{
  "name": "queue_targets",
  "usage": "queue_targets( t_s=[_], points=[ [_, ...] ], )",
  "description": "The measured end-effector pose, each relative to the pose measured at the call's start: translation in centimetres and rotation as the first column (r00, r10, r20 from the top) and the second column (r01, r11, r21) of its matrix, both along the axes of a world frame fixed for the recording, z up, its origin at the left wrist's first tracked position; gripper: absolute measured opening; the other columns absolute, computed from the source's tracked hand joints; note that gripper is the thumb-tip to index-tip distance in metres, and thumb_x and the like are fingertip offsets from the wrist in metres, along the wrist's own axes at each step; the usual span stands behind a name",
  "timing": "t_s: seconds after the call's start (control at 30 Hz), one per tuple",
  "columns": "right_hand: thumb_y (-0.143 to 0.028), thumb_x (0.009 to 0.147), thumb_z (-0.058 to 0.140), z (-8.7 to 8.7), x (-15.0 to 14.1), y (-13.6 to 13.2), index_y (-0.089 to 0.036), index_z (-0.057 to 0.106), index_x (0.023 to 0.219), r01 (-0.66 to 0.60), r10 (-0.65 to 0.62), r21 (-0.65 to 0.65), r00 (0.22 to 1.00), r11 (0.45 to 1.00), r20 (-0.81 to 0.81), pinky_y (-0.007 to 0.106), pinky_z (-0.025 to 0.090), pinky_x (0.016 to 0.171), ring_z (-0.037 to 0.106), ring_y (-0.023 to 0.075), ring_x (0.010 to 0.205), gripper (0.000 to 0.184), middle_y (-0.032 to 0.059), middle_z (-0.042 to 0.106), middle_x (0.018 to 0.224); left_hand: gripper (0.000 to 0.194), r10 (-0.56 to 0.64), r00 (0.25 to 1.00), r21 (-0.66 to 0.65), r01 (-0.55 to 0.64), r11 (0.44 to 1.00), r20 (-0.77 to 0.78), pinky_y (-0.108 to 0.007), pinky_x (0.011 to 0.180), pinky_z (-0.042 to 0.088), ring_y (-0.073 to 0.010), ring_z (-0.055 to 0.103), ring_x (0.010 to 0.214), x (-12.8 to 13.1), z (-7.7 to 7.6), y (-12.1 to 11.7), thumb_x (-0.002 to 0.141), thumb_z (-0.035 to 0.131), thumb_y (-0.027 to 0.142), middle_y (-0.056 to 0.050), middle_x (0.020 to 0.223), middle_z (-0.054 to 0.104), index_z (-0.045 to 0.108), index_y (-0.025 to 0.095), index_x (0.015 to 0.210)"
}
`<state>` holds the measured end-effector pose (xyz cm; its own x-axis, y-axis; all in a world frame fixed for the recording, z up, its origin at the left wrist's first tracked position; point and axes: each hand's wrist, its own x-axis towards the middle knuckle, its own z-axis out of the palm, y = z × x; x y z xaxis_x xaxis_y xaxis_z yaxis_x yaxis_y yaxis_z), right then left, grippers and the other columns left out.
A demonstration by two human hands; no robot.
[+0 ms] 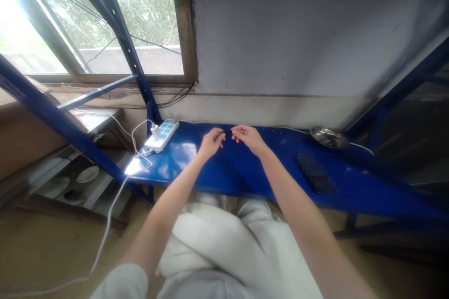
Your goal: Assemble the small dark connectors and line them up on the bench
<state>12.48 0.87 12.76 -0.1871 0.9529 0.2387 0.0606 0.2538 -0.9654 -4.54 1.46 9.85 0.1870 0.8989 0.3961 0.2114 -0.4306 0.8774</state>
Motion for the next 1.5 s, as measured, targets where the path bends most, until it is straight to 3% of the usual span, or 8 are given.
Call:
queue_targets(
  t_s=[0.17,0.47,0.7,0.87,1.03,1.23,1.37,1.5],
  points=[
    [-0.051,0.061,0.070,0.8,-0.6,-0.9,-0.016,0.060,0.079,0.052,-0.048,0.024,0.990,0.998,-0.130,0.023,0.043,0.054,0.050,0.0078,0.049,0.041,-0.0009,0.061,0.060,0.015,-0.058,0.998,0.047,0.059,0.997,-0.016,-0.019,0.055,0.044,-0.0054,0.053,0.049,0.0,2.3,-1.0,0.083,0.047,0.031,0.002,0.067,0.056,0.050,0.016,0.081],
    [-0.053,0.061,0.070,1.7,-1.5,-2.0,-0.016,0.059,0.077,0.086,-0.072,0.091,0.985,0.992,-0.155,0.026,0.046,0.057,0.055,0.0101,0.051,0.041,0.0003,0.063,0.059,0.028,-0.125,0.957,-0.164,0.172,0.971,0.263,-0.019,0.045,0.037,-0.0052,0.044,0.039,0.9,3.9,-2.1,0.085,0.040,0.029,0.006,0.049,0.041,0.036,0.018,0.060],
    [-0.051,0.071,0.061,1.0,-1.5,-2.1,-0.018,0.056,0.080,0.112,-0.111,0.218,0.994,0.969,-0.019,0.027,0.046,0.058,0.055,0.0109,0.053,0.034,0.0000,0.061,0.062,0.029,-0.017,0.875,-0.481,0.283,0.830,0.484,-0.021,0.040,0.031,-0.0059,0.030,0.032,0.9,4.3,-1.8,0.086,0.039,0.026,0.009,0.040,0.028,0.029,0.021,0.059],
    [-0.045,0.078,0.054,0.2,-0.7,-2.1,-0.019,0.054,0.085,0.058,-0.105,0.301,0.985,0.952,0.140,0.029,0.047,0.062,0.055,0.0116,0.059,0.027,0.0005,0.060,0.068,0.022,-0.049,0.856,-0.545,0.371,0.752,0.515,-0.021,0.041,0.031,-0.0066,0.031,0.034,0.1,4.2,-1.8,0.084,0.041,0.023,0.008,0.041,0.031,0.034,0.020,0.064],
    [-0.036,0.082,0.049,0.1,0.1,-2.4,-0.019,0.052,0.089,0.021,-0.116,0.309,0.949,0.951,0.293,0.030,0.047,0.065,0.056,0.0127,0.063,0.019,0.0019,0.061,0.075,0.029,-0.082,0.922,-0.515,0.283,0.809,0.378,-0.021,0.043,0.036,-0.0061,0.039,0.038,-0.3,3.4,-1.6,0.083,0.045,0.027,0.003,0.046,0.042,0.035,0.018,0.057],
    [-0.027,0.082,0.048,0.0,0.8,-2.6,-0.020,0.056,0.093,0.024,-0.175,0.307,0.864,0.951,0.473,0.032,0.047,0.072,0.059,0.0147,0.071,0.015,0.0034,0.063,0.081,0.032,-0.041,0.995,-0.343,0.069,0.937,0.088,-0.019,0.042,0.037,-0.0055,0.046,0.040,-0.2,2.9,-1.5,0.081,0.051,0.041,-0.003,0.059,0.059,0.058,0.012,0.070],
    [-0.023,0.083,0.045,-0.2,0.9,-2.5,-0.020,0.059,0.098,0.020,-0.171,0.310,0.868,0.950,0.467,0.031,0.047,0.071,0.060,0.0140,0.069,0.021,0.0039,0.065,0.081,0.036,-0.083,0.989,-0.281,0.116,0.953,0.124,-0.019,0.046,0.042,-0.0056,0.051,0.045,0.5,2.4,-1.7,0.074,0.061,0.042,-0.005,0.074,0.065,0.063,0.013,0.095],
    [-0.023,0.083,0.046,-0.4,1.0,-2.5,-0.019,0.060,0.103,0.013,-0.139,0.281,0.889,0.960,0.437,0.031,0.047,0.070,0.060,0.0138,0.066,0.025,0.0035,0.066,0.080,0.035,-0.028,0.973,-0.281,0.093,0.955,0.228,-0.019,0.048,0.043,-0.0054,0.052,0.048,1.5,1.8,-1.9,0.071,0.064,0.039,-0.004,0.075,0.064,0.064,0.013,0.096]
  ],
)
